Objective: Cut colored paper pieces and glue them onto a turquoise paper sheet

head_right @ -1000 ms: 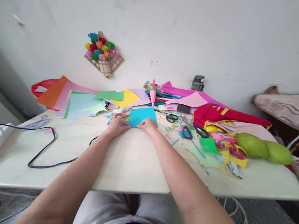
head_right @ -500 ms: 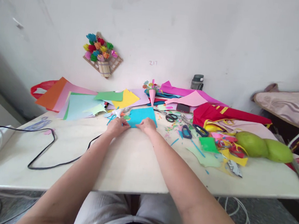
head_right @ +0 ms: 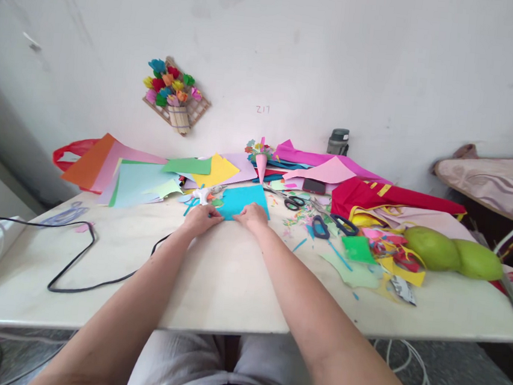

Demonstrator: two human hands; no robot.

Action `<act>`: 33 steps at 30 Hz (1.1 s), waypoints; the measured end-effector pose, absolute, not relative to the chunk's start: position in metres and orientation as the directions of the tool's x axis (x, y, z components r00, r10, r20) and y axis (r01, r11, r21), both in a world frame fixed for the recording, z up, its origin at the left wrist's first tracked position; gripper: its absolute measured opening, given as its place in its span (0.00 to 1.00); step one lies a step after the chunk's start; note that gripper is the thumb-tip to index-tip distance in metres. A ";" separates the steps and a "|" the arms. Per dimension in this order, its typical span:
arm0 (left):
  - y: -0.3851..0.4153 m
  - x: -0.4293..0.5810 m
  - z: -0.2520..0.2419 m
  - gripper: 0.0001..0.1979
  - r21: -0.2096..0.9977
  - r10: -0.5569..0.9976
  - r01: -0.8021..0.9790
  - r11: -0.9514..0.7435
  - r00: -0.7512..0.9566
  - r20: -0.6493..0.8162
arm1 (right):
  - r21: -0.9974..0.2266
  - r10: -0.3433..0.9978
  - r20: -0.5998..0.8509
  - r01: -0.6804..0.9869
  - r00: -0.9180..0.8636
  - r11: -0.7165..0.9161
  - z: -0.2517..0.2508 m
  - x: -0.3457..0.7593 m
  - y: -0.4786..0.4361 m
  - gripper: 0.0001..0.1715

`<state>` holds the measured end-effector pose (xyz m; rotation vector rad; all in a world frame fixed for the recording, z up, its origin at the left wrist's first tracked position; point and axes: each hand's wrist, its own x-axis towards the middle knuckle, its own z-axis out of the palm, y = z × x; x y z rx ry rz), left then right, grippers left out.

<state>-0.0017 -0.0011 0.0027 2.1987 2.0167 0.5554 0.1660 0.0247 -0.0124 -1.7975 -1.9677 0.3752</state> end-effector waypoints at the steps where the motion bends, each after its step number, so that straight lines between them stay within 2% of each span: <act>1: -0.001 -0.002 0.003 0.11 0.322 0.980 0.940 -0.116 0.055 0.193 | -0.485 0.989 0.139 0.866 -0.056 0.117 -0.013 0.166 0.025 0.17; 18: -0.007 0.011 0.011 0.10 0.166 0.979 0.983 -0.071 0.037 0.202 | -0.462 0.991 0.125 0.881 -0.048 0.101 -0.014 0.165 0.025 0.17; 28: -0.007 0.017 0.013 0.12 0.158 0.981 0.987 0.021 -0.051 0.185 | -0.425 0.992 0.127 0.903 -0.008 0.061 -0.011 0.157 0.018 0.22; 33: -0.011 0.018 0.011 0.11 0.117 0.965 0.993 0.023 -0.052 0.257 | -0.401 0.992 0.128 0.914 -0.007 0.058 -0.010 0.156 0.018 0.23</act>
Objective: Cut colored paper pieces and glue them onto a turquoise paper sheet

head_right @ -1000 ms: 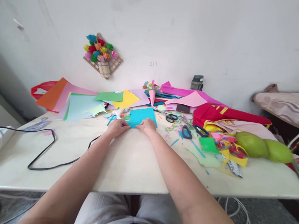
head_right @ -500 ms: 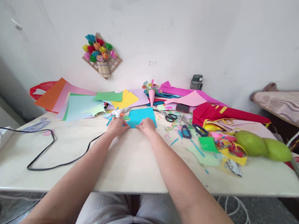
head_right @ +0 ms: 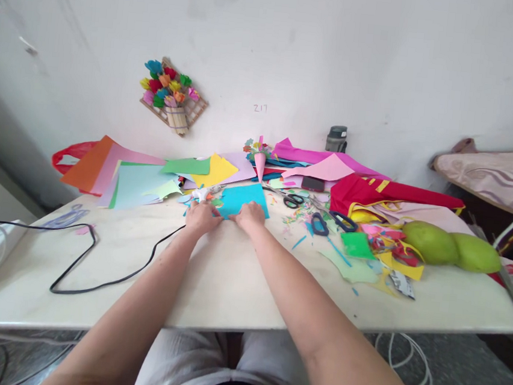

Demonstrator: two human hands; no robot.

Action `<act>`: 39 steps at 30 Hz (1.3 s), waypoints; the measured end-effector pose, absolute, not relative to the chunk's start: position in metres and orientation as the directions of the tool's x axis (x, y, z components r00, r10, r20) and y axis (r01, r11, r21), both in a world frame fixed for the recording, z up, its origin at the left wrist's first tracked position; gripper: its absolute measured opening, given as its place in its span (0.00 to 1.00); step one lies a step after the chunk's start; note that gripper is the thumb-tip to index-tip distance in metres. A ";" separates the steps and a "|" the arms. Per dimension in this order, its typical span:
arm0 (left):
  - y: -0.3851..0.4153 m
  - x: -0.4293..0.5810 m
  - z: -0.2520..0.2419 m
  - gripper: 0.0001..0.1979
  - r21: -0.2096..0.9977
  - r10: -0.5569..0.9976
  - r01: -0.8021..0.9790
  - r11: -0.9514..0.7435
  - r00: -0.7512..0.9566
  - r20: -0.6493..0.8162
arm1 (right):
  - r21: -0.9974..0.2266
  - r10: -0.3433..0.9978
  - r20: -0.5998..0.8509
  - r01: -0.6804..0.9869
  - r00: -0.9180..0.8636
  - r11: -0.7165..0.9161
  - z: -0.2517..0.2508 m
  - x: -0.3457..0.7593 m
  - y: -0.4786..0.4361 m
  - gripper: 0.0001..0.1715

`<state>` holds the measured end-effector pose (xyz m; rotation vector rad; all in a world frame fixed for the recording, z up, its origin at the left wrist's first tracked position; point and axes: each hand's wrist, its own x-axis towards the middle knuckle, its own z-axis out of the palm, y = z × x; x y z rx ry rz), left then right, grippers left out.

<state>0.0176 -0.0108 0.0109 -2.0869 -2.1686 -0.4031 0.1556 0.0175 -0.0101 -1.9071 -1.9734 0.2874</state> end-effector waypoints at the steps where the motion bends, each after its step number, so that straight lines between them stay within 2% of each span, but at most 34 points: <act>1: -0.014 0.018 0.011 0.11 0.096 0.953 0.995 0.006 -0.034 0.300 | -0.399 0.992 0.127 0.915 -0.008 0.059 -0.010 0.156 0.018 0.23; 4: -0.025 0.022 0.010 0.14 0.006 0.910 0.996 -0.087 0.077 0.407 | -0.396 0.991 0.134 0.916 -0.014 0.067 -0.010 0.156 0.017 0.23; 8: -0.038 0.034 0.003 0.17 -0.110 0.899 0.965 -0.238 0.262 0.351 | -0.390 0.989 0.145 0.918 -0.018 0.074 -0.009 0.155 0.015 0.23; 13: -0.044 0.042 -0.005 0.22 -0.170 0.910 0.949 -0.265 0.304 0.281 | -0.391 0.992 0.124 0.917 -0.026 0.073 -0.010 0.158 0.020 0.21; 16: -0.046 0.041 -0.005 0.24 -0.200 0.913 0.939 -0.281 0.326 0.247 | -0.407 0.989 0.099 0.903 -0.108 0.140 -0.011 0.166 0.026 0.17; 18: -0.046 0.040 -0.005 0.24 -0.216 0.908 0.933 -0.289 0.338 0.246 | -0.403 0.979 0.132 0.895 -0.152 0.193 -0.012 0.173 0.028 0.15; 27: -0.046 0.041 -0.007 0.25 -0.191 0.898 0.934 -0.302 0.346 0.270 | -0.359 0.978 0.207 0.928 -0.027 0.101 -0.016 0.194 0.024 0.18; 34: -0.047 0.040 -0.006 0.24 -0.146 0.887 0.936 -0.319 0.349 0.302 | -0.308 0.972 0.227 0.942 -0.062 0.132 -0.019 0.205 0.024 0.15; 37: -0.046 0.039 -0.005 0.24 -0.154 0.883 0.934 -0.323 0.355 0.306 | -0.300 0.944 0.327 0.944 -0.029 0.133 -0.013 0.201 0.019 0.09; 39: -0.046 0.039 -0.005 0.23 -0.155 0.877 0.931 -0.330 0.363 0.314 | -0.352 0.907 0.421 0.921 -0.003 0.167 -0.005 0.191 0.016 0.09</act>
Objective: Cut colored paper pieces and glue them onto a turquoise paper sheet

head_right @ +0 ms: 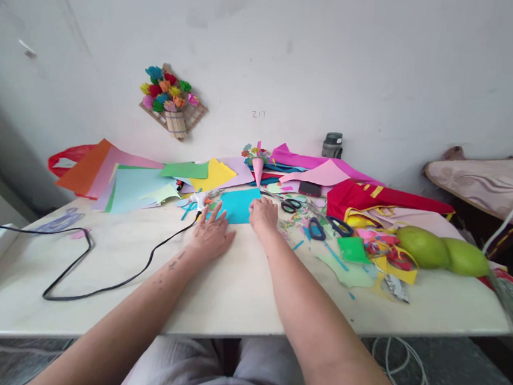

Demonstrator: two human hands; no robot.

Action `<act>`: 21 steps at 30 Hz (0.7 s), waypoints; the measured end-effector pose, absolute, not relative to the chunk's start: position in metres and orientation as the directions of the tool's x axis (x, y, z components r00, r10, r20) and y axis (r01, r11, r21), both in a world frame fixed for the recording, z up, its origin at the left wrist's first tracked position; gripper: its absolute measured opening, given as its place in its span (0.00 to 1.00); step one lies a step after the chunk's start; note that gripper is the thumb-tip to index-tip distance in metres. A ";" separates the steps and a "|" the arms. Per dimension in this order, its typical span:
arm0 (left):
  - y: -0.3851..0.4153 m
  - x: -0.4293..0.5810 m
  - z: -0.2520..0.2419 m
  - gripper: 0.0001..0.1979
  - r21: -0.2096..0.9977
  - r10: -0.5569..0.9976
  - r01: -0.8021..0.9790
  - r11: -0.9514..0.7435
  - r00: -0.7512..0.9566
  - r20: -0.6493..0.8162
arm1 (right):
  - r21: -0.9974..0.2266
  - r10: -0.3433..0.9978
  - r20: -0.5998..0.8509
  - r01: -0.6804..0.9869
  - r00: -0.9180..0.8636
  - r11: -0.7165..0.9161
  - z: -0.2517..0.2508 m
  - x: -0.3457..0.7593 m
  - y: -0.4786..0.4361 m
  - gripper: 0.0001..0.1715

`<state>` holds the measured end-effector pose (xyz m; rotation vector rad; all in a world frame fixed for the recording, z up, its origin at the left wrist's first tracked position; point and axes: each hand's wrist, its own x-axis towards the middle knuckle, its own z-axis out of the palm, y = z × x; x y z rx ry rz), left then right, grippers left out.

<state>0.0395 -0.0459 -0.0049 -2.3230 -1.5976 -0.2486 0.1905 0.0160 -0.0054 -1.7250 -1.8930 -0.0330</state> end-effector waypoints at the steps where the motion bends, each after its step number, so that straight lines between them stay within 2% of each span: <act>1: -0.046 0.040 -0.005 0.23 -0.156 0.875 0.931 -0.331 0.364 0.318 | -0.404 0.892 0.452 0.890 -0.008 0.212 -0.002 0.183 0.015 0.11; 3: -0.045 0.041 -0.005 0.23 -0.156 0.872 0.932 -0.326 0.361 0.331 | -0.550 0.895 0.447 0.783 -0.017 0.290 0.003 0.164 0.015 0.12; 5: -0.044 0.039 -0.005 0.23 -0.144 0.878 0.939 -0.312 0.343 0.334 | -0.685 0.944 0.323 0.673 -0.063 0.279 0.003 0.146 0.017 0.13; 7: -0.041 0.031 -0.002 0.23 -0.115 0.898 0.950 -0.289 0.311 0.312 | -0.745 0.978 0.185 0.636 -0.095 0.203 -0.002 0.134 0.020 0.12; 9: -0.037 0.017 0.005 0.21 -0.085 0.922 0.966 -0.245 0.259 0.287 | -0.738 0.984 0.141 0.651 -0.106 0.176 -0.008 0.129 0.024 0.12; 12: -0.032 -0.012 0.019 0.16 -0.087 0.900 0.988 -0.127 0.152 0.408 | -0.705 0.974 0.154 0.673 -0.163 0.224 -0.015 0.130 0.027 0.14; 15: -0.031 -0.032 0.024 0.11 -0.066 0.877 0.994 -0.084 0.105 0.468 | -0.649 0.960 0.179 0.708 -0.216 0.280 -0.016 0.132 0.026 0.13; 21: -0.030 -0.027 0.010 0.09 -0.071 0.856 0.981 -0.182 0.193 0.479 | -0.582 0.952 0.189 0.754 -0.241 0.306 -0.013 0.134 0.021 0.11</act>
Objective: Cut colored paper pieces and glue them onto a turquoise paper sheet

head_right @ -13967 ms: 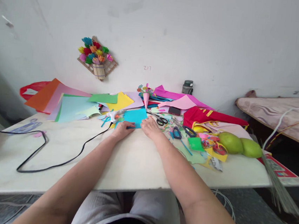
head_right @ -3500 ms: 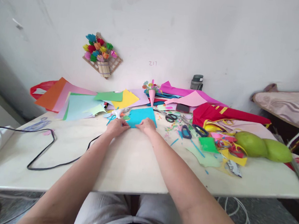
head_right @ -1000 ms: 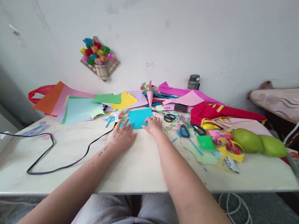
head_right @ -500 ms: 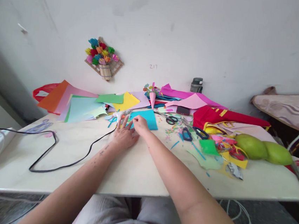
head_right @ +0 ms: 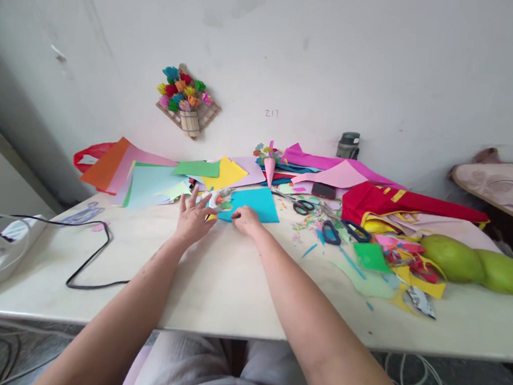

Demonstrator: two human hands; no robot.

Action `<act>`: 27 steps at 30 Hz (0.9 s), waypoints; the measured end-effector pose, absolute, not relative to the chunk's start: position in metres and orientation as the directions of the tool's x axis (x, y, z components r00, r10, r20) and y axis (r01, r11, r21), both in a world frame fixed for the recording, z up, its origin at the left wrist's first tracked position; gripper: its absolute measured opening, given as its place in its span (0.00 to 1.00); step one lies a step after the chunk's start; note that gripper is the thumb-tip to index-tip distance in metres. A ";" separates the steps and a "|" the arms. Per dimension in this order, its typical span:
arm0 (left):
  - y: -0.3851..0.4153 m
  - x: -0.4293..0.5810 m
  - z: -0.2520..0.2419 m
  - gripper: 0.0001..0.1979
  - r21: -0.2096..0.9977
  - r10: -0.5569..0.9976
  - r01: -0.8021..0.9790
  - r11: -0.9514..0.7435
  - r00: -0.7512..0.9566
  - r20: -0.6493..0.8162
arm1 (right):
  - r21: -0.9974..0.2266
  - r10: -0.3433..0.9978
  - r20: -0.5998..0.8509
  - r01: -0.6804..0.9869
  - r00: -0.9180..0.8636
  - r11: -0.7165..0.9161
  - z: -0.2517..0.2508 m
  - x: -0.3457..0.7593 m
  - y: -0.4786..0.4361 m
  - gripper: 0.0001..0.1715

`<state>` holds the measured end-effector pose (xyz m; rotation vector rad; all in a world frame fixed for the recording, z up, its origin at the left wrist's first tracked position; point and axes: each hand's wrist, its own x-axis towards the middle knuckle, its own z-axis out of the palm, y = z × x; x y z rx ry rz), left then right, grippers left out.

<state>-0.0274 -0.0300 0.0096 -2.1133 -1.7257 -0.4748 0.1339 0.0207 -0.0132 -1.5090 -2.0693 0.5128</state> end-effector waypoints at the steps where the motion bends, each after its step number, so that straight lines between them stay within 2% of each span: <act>1: -0.029 -0.025 0.008 0.09 -0.077 0.853 0.977 -0.200 0.212 0.477 | -0.578 0.950 0.193 0.754 -0.246 0.313 -0.013 0.134 0.020 0.11; 7: -0.021 -0.019 0.002 0.07 -0.063 0.858 0.969 -0.240 0.242 0.453 | -0.536 0.935 0.225 0.766 -0.275 0.355 -0.014 0.134 0.022 0.08; 15: -0.013 -0.022 -0.005 0.07 0.000 0.892 0.980 -0.199 0.181 0.414 | -0.546 0.941 0.240 0.768 -0.240 0.335 -0.020 0.131 0.028 0.08; 22: -0.008 -0.022 -0.011 0.09 0.015 0.909 0.982 -0.187 0.167 0.383 | -0.490 0.958 0.184 0.824 -0.220 0.284 -0.015 0.126 0.025 0.10; 27: -0.009 -0.021 -0.011 0.10 -0.017 0.901 0.979 -0.201 0.192 0.390 | -0.459 0.954 0.155 0.837 -0.257 0.300 -0.011 0.126 0.022 0.12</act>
